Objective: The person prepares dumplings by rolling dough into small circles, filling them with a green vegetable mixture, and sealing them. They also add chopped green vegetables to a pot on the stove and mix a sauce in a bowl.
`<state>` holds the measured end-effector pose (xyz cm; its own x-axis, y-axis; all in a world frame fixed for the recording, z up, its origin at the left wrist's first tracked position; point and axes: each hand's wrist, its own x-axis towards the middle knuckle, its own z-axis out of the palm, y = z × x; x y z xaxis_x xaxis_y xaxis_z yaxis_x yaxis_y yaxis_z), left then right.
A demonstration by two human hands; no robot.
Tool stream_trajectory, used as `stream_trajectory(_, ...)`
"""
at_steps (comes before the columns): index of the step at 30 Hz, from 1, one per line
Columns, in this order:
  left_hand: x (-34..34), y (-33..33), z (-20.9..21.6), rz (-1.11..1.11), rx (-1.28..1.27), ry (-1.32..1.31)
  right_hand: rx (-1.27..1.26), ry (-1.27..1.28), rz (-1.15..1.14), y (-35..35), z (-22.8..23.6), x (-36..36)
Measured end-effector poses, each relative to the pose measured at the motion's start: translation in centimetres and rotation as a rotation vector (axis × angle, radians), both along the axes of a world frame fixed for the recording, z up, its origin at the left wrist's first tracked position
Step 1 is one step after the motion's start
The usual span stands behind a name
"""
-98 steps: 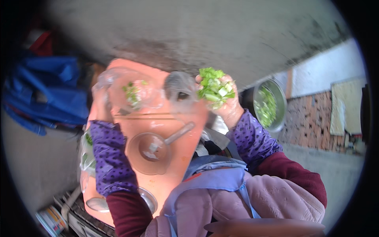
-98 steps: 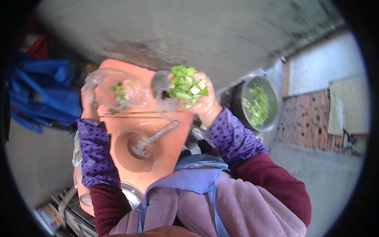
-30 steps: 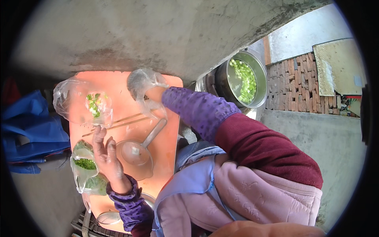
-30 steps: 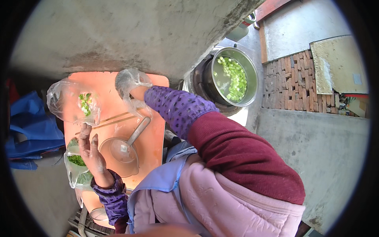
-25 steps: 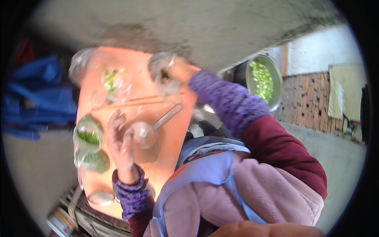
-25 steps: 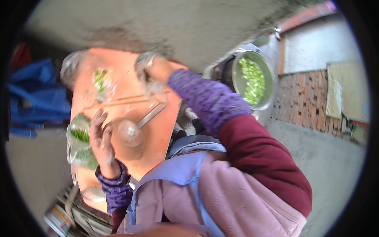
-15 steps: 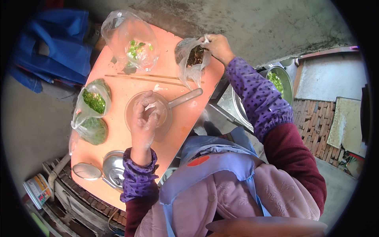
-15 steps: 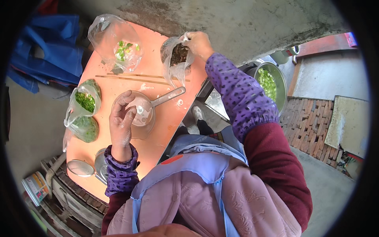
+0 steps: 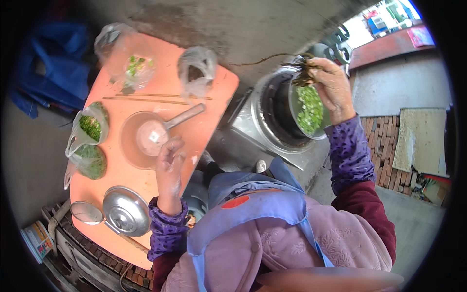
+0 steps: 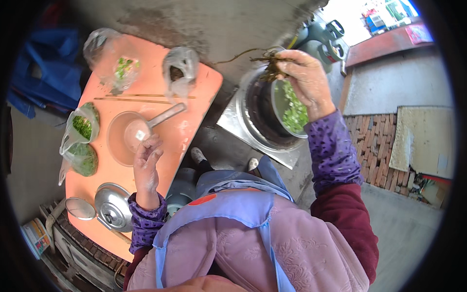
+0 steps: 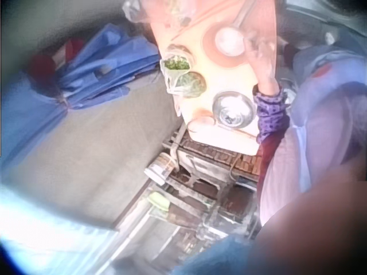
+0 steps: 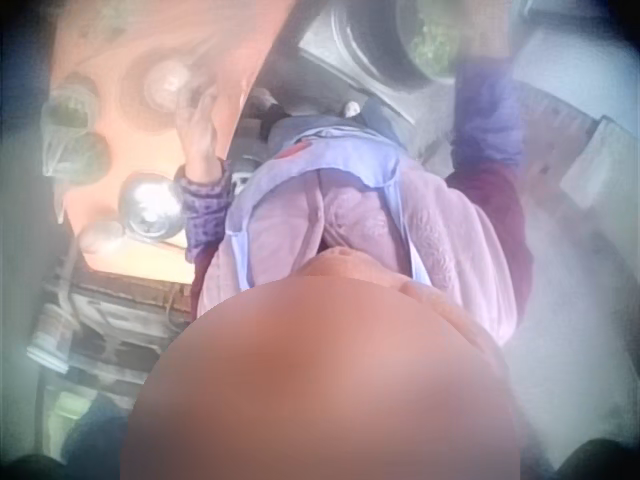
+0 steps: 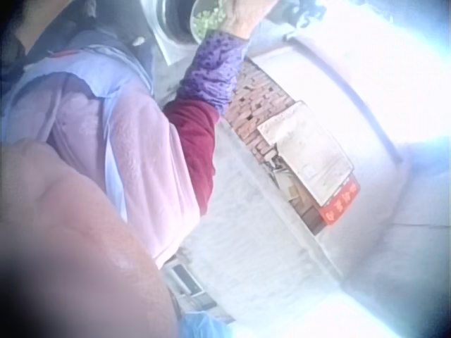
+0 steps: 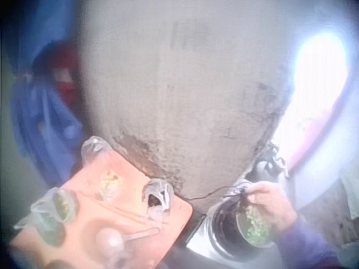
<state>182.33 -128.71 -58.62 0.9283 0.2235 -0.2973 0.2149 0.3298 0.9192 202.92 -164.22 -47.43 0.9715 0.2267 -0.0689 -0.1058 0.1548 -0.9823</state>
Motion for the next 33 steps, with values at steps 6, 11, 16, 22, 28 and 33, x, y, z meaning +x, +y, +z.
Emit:
stream_trajectory(6, -1.9, -11.8, -1.3, -0.048, 0.04, 0.017, -0.099, -0.099, -0.076, -15.5, -1.3, -2.3)
stream_trajectory(11, -4.7, -23.4, -2.3, -0.082, -0.046, 0.138, -1.392, -0.603, 0.454, -22.0, -11.3, -1.6)
stream_trajectory(16, -7.1, -29.0, -2.0, -0.098, -0.039, 0.189, -0.692, -0.323, 0.069, -24.8, -9.4, -0.4)
stream_trajectory(22, -6.7, -30.7, -5.1, -0.043, -0.03, 0.269, -0.865, -0.813, 0.425, -22.1, -13.2, -1.5)
stream_trajectory(28, -7.6, -32.2, -6.8, 0.086, 0.042, 0.324, -0.758, -0.394, 0.424, -24.3, -12.6, -0.3)
stream_trajectory(33, -6.2, -37.2, -6.6, 0.353, 0.105, 0.399, -0.478, -0.626, 0.757, -28.5, -12.2, 6.0)
